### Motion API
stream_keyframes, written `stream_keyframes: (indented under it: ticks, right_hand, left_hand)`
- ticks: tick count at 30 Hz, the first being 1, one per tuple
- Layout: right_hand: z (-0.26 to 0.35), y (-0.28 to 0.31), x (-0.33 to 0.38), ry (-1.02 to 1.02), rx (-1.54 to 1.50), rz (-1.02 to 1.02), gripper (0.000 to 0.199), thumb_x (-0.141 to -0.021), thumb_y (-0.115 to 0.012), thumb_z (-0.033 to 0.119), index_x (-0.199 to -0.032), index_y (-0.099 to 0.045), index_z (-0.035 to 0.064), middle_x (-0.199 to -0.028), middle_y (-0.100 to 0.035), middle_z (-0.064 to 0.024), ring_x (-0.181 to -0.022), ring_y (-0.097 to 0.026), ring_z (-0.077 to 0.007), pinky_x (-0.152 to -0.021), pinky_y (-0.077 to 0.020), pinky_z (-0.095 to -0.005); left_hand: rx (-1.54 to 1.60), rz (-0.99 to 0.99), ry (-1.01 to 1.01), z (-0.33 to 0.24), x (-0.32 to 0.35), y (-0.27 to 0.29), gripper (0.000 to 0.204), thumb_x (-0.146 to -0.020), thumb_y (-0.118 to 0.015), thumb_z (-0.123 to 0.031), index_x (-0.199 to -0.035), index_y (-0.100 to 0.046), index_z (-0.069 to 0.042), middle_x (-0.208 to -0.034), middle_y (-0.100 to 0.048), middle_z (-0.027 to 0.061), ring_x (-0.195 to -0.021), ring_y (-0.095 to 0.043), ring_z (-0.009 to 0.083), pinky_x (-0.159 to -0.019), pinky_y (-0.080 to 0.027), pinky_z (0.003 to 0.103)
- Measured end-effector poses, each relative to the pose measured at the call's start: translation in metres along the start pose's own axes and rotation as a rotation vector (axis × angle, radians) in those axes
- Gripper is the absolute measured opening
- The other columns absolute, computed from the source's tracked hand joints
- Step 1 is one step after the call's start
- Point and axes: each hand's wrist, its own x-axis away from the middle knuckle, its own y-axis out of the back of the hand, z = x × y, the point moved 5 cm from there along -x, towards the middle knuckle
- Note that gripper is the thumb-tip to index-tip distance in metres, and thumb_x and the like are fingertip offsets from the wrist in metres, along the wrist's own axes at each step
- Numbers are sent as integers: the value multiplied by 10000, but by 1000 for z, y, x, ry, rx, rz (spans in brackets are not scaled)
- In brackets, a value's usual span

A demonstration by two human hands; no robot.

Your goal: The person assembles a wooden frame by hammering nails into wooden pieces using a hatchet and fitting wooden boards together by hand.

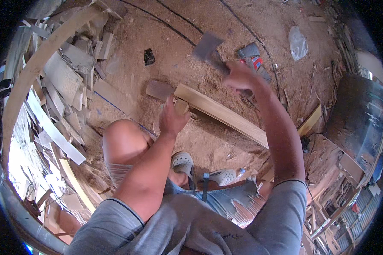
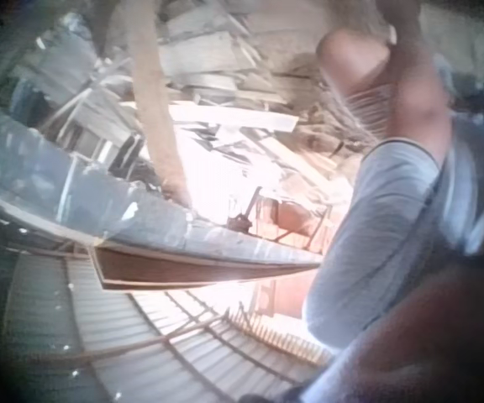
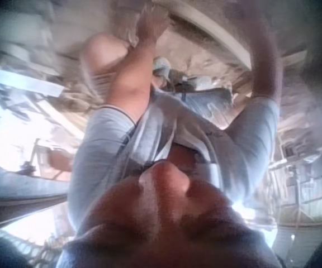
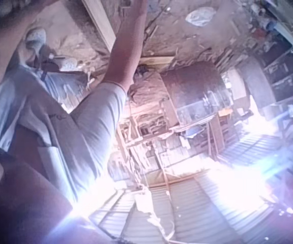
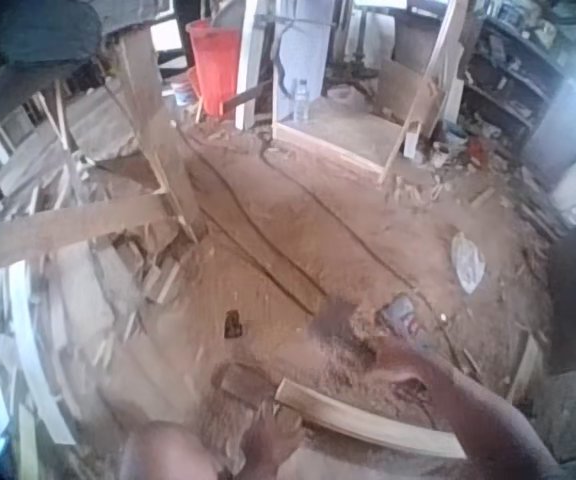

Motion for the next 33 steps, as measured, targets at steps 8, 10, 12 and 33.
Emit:
stream_keyframes:
  ticks: [8,10,12,33]
  right_hand:
    - [10,-67,-8,-75,200,-24,319,-849,-744,138,-1088,-615,-29,-800,-734,-155,-667,-728,-198,-586,-576,-405]
    - [4,-75,10,-92,189,284,327,-843,-733,131,-1093,-610,-39,-792,-730,-149,-667,-728,-205,-594,-581,-412]
    - [13,-45,4,69,186,316,358,-832,-704,108,-1131,-592,-53,-784,-720,-131,-659,-725,-213,-587,-578,-407]
    - [8,-64,4,132,196,317,248,-784,-651,36,-1000,-636,-87,-732,-706,-173,-608,-715,-260,-477,-550,-430]
  left_hand:
    - [-35,9,-15,-2,-4,1,797,-776,-867,-289,-1435,-483,-58,-1224,-683,265,-1129,-662,486,-929,-552,567]
    - [-70,11,30,2,2,1,775,-756,-889,-298,-1384,-489,-81,-1293,-663,202,-1174,-658,441,-954,-558,563]
    - [-59,-5,-2,0,-2,0,775,-753,-892,-298,-1381,-491,-83,-1272,-667,209,-1177,-657,441,-952,-556,564]
    - [-115,-54,-15,-1,9,-4,797,-724,-923,-304,-1336,-475,-59,-1181,-700,261,-1081,-673,498,-887,-549,588]
